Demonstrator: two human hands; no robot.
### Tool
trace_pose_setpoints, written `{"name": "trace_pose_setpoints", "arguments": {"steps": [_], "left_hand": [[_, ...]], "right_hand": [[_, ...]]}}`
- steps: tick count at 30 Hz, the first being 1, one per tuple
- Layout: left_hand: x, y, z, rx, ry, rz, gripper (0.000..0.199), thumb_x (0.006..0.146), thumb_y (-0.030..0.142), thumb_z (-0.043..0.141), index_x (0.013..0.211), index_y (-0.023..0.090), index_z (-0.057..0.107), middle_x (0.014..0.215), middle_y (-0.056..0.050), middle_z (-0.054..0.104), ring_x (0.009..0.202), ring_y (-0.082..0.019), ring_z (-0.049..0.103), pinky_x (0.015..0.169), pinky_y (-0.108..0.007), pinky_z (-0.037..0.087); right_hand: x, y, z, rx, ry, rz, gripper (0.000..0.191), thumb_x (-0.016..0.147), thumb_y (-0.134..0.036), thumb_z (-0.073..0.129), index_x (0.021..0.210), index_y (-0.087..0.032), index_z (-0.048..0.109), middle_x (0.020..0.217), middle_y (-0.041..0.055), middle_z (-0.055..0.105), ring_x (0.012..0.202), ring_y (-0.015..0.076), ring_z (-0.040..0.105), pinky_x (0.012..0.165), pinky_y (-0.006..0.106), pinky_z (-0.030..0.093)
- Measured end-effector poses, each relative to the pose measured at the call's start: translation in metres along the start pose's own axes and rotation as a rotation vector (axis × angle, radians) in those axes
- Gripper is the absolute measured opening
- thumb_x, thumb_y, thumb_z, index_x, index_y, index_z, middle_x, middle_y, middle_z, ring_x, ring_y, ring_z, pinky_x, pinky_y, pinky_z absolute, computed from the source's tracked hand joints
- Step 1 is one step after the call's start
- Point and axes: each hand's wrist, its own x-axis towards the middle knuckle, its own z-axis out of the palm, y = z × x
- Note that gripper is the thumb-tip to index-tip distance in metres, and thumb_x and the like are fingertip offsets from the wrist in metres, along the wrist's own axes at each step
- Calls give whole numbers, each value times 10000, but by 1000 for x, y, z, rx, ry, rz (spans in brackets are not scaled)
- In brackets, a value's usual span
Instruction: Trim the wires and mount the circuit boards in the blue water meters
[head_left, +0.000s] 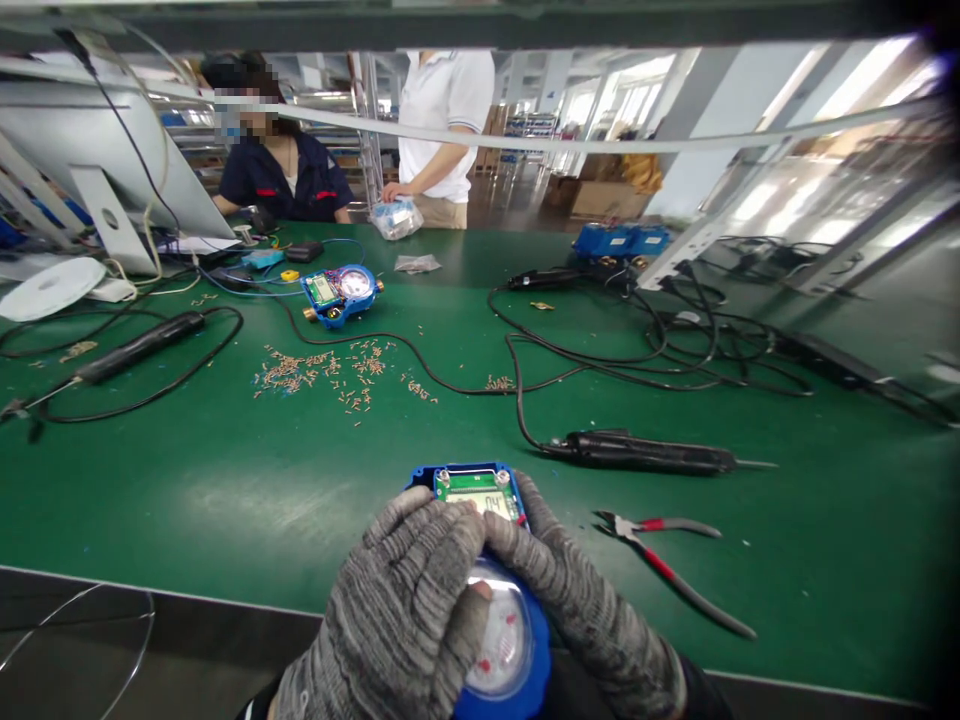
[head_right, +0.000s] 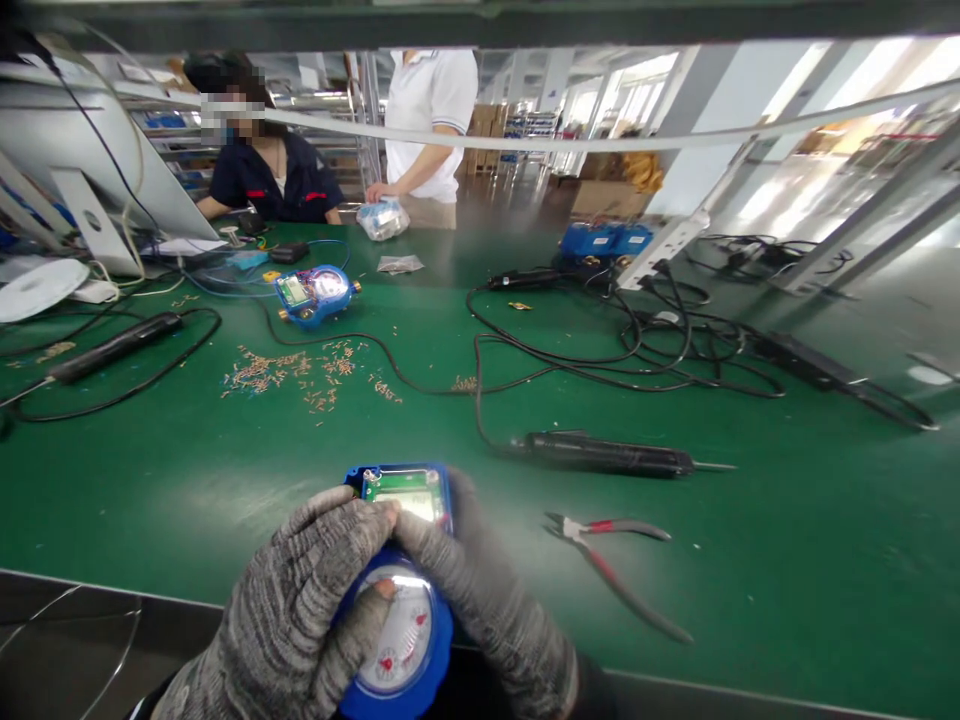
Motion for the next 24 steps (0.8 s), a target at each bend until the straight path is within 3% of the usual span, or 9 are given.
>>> {"name": "trace_pose_setpoints", "arguments": {"steps": [3,5,7,10,11,13,17,21,24], "left_hand": [[0,-1,0,8,-10,27,383,879,201,554,1256,153,595,1133,-85,743,1163,-233,639,1103,-399,479],[1,-2,1,-14,-22,33,389,880,198,554,1267,186,597,1132,-69,741,1155,-233,647,1084,-400,500],[2,-3,3,-30,-11,37,378,885,197,553,1259,201,606,1119,-60,741,1144,-227,653,1083,-395,501],[4,-4,7,-18,15,68,333,882,195,554,1206,195,632,1082,-59,749,1104,-218,670,1071,-388,510],[5,-5,8,-6,26,87,315,878,198,557,1181,186,642,1069,-63,753,1087,-216,675,1062,-382,517],[6,-5,9,19,42,118,285,868,201,563,1135,169,657,1049,-70,758,1055,-213,686,1040,-363,531],[3,-8,12,52,61,123,292,852,215,578,1128,174,662,1033,-64,763,1018,-213,700,1002,-354,561],[-6,-9,15,36,38,79,376,834,268,600,1207,253,649,1081,-51,758,1079,-250,687,976,-385,589],[-10,-7,18,47,22,53,434,823,252,603,1255,283,626,1120,-41,750,1104,-265,678,983,-427,585]], "right_hand": [[1,-4,-20,-364,-41,-67,544,932,-512,530,1432,-309,465,1190,76,695,1066,271,671,958,480,538],[5,-8,-52,-608,-64,-89,504,979,-478,435,1452,-303,442,1206,73,689,1071,250,674,937,458,547],[13,-14,-94,-769,75,-123,550,904,-442,576,1422,-283,476,1332,87,620,1222,273,584,1047,481,460],[33,-24,-156,-1024,293,-122,479,779,-257,660,1252,-185,636,1377,196,559,1360,411,396,1138,670,164],[41,-27,-172,-1065,324,-105,463,728,-200,661,1186,-137,672,1288,241,601,1309,451,435,1101,719,150],[54,-33,-194,-1103,318,-92,414,656,-148,661,1066,-150,722,1128,214,679,1174,424,558,1066,673,265],[64,-46,-207,-991,296,-205,431,593,-163,717,1009,-274,728,1071,85,722,1007,315,642,962,456,443],[65,-74,-195,-678,471,-408,512,624,-255,772,1118,-247,638,944,50,679,859,280,611,845,464,457],[67,-103,-171,-313,478,-523,349,772,-374,662,1106,-297,597,764,-24,567,641,191,526,676,407,475]]}}
